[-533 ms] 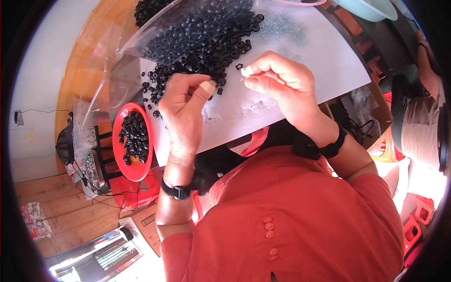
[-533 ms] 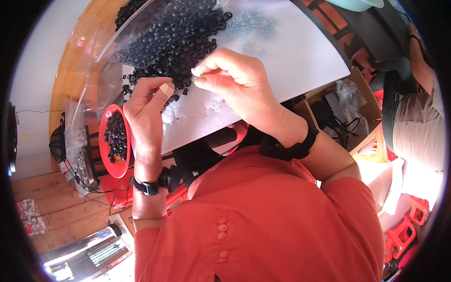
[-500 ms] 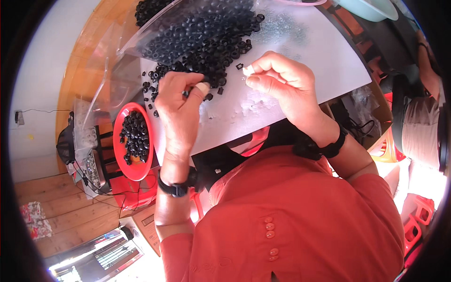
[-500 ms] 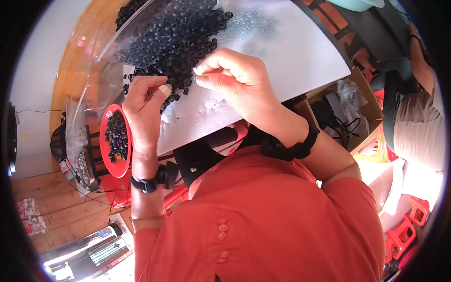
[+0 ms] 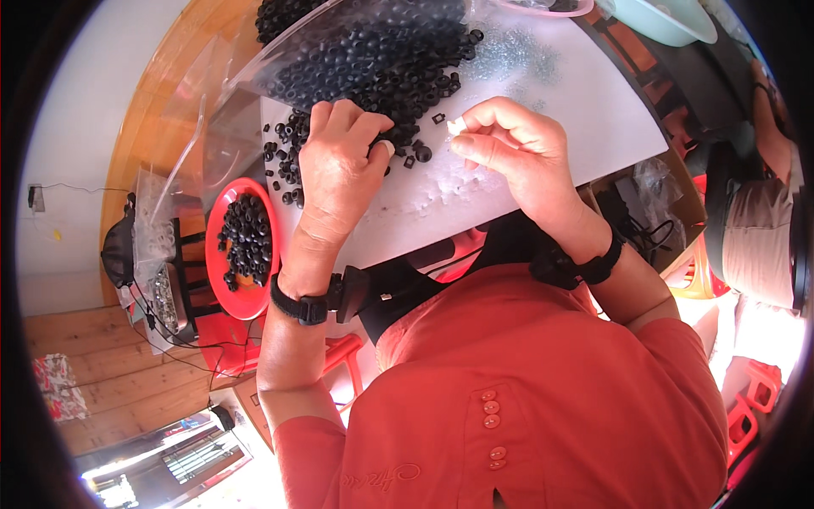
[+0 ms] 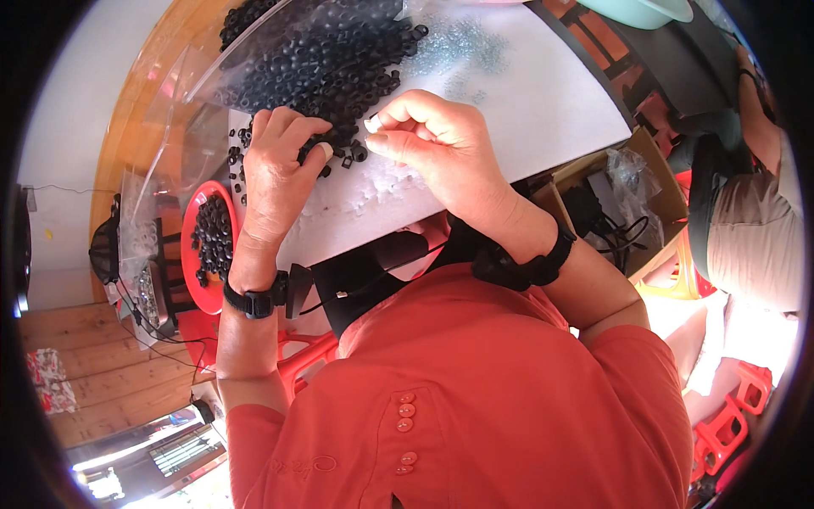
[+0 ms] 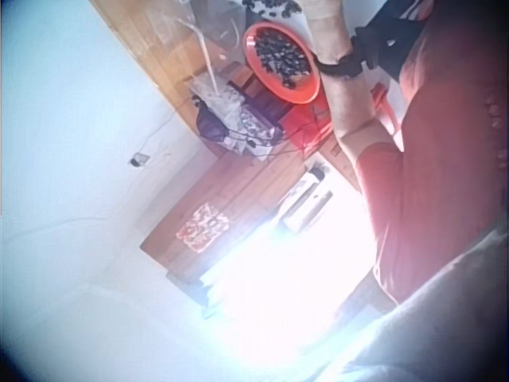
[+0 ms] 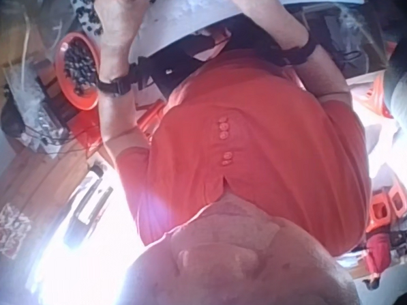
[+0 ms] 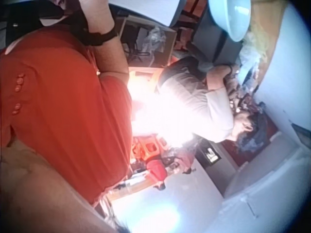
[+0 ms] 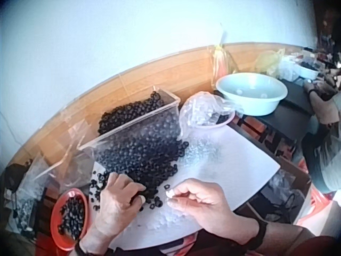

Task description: Sorting and assembling small black plastic components at a workstation.

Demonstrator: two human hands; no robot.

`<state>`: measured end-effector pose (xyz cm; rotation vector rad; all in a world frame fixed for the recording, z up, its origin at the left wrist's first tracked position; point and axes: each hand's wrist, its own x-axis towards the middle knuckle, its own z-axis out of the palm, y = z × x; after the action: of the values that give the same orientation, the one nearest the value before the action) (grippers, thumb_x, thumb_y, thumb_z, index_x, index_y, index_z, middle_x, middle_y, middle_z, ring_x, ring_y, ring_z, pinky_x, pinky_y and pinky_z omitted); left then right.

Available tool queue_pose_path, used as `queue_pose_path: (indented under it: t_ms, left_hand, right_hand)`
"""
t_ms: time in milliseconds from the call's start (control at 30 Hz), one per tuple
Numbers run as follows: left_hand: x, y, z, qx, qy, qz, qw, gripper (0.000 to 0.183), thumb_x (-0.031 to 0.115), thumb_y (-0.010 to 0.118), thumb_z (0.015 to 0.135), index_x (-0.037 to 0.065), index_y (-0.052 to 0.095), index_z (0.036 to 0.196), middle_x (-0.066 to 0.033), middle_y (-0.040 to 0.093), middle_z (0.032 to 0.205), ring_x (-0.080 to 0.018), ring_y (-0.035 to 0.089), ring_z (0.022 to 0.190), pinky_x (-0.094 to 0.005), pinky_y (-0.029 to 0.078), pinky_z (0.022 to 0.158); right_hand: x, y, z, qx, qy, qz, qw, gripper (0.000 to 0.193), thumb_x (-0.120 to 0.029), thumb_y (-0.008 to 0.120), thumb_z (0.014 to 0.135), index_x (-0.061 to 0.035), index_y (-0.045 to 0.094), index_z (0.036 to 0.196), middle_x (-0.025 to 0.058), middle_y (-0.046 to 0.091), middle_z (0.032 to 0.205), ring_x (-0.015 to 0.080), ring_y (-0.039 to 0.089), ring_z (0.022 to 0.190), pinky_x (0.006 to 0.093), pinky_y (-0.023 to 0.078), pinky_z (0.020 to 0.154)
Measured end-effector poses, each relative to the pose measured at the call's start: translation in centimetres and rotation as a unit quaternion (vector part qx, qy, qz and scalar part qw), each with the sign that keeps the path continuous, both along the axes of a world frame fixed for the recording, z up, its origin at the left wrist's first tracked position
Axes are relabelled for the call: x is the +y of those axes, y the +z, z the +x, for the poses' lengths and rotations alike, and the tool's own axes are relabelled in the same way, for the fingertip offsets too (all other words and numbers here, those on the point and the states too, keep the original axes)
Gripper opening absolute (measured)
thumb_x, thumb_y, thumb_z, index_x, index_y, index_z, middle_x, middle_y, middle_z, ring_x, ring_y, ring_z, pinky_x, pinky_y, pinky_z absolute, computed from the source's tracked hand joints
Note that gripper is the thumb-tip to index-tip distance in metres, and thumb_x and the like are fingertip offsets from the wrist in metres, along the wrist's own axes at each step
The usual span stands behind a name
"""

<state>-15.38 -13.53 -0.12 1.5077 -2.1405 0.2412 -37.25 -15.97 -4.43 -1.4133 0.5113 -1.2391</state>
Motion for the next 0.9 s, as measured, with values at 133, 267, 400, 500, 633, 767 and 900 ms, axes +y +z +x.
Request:
queue_pose_path:
  t_ms: [133, 267, 400, 500, 633, 767, 900]
  left_hand:
    - [0.0, 0.1, 0.1, 0.008, -0.012, -0.011, 1.0, 0.018, 0.002, 0.07, 0.068, 0.007, 0.068, 0.086, -0.0063, 0.059, 0.086, -0.0281, 0.055, 0.086, -0.0394, 0.051, 0.071]
    - [1.6, 0.9, -1.2, 0.061, -0.005, -0.026, 0.998, 0.018, -0.002, 0.069, 0.072, 0.002, 0.068, 0.09, -0.0081, 0.061, 0.082, -0.0256, 0.057, 0.081, -0.0357, 0.048, 0.074]
    - [3.6, -0.5, -4.0, 0.134, -0.041, 0.036, 0.989, 0.021, 0.001, 0.072, 0.074, 0.003, 0.067, 0.094, -0.0086, 0.061, 0.081, -0.0247, 0.058, 0.078, -0.0352, 0.049, 0.069]
    - [3.3, -2.1, -4.8, 0.097, -0.028, 0.014, 0.995, 0.02, 0.004, 0.073, 0.073, 0.003, 0.065, 0.092, -0.009, 0.06, 0.081, -0.0274, 0.058, 0.078, -0.0379, 0.05, 0.067]
    - [2.7, -2.5, -5.0, 0.057, -0.012, -0.019, 0.998, 0.018, 0.006, 0.072, 0.073, 0.004, 0.064, 0.089, -0.0098, 0.059, 0.081, -0.0303, 0.057, 0.078, -0.0412, 0.049, 0.066]
    - [2.4, -2.1, -4.7, 0.026, -0.02, -0.002, 0.999, 0.017, 0.005, 0.07, 0.072, 0.004, 0.063, 0.088, -0.0102, 0.058, 0.082, -0.0313, 0.056, 0.079, -0.0423, 0.049, 0.067]
    - [3.6, -1.5, -4.8, 0.057, -0.075, 0.048, 0.994, 0.019, 0.003, 0.068, 0.073, 0.004, 0.065, 0.092, -0.0097, 0.059, 0.086, -0.0309, 0.056, 0.084, -0.0401, 0.049, 0.071]
  right_hand:
    - [0.0, 0.0, 0.0, -0.01, -0.01, 0.004, 1.0, 0.01, 0.001, 0.07, 0.088, 0.002, 0.066, 0.098, 0.0011, 0.066, 0.086, 0.0032, 0.057, 0.075, 0.0191, 0.047, 0.065]
    - [0.1, 0.0, -0.1, -0.01, -0.022, 0.006, 1.0, 0.01, -0.001, 0.07, 0.088, 0.0012, 0.066, 0.097, 0.0006, 0.066, 0.083, 0.0031, 0.057, 0.072, 0.0194, 0.047, 0.064]
    - [0.2, 0.0, 0.1, -0.002, -0.037, -0.001, 0.999, 0.01, -0.002, 0.071, 0.088, 0.0006, 0.066, 0.097, 0.0001, 0.066, 0.083, 0.0036, 0.057, 0.071, 0.0199, 0.048, 0.063]
    - [0.2, 0.0, 0.1, 0.006, -0.04, 0.0, 0.999, 0.009, -0.003, 0.071, 0.088, 0.0001, 0.067, 0.096, -0.0003, 0.066, 0.082, 0.0039, 0.057, 0.07, 0.0204, 0.048, 0.062]
    - [0.3, 0.0, 0.1, 0.001, -0.042, -0.007, 0.999, 0.008, -0.002, 0.071, 0.088, 0.0001, 0.066, 0.095, -0.0005, 0.065, 0.082, 0.004, 0.057, 0.071, 0.0204, 0.048, 0.062]
    - [0.3, 0.0, 0.2, -0.001, -0.041, -0.004, 0.999, 0.008, -0.001, 0.071, 0.088, 0.0006, 0.065, 0.094, -0.0009, 0.064, 0.081, 0.0037, 0.057, 0.071, 0.0202, 0.047, 0.063]
    - [0.9, -0.1, -0.4, -0.021, -0.047, -0.005, 0.999, 0.008, -0.001, 0.071, 0.088, 0.0011, 0.065, 0.094, -0.0012, 0.063, 0.081, 0.0033, 0.056, 0.072, 0.0202, 0.046, 0.064]
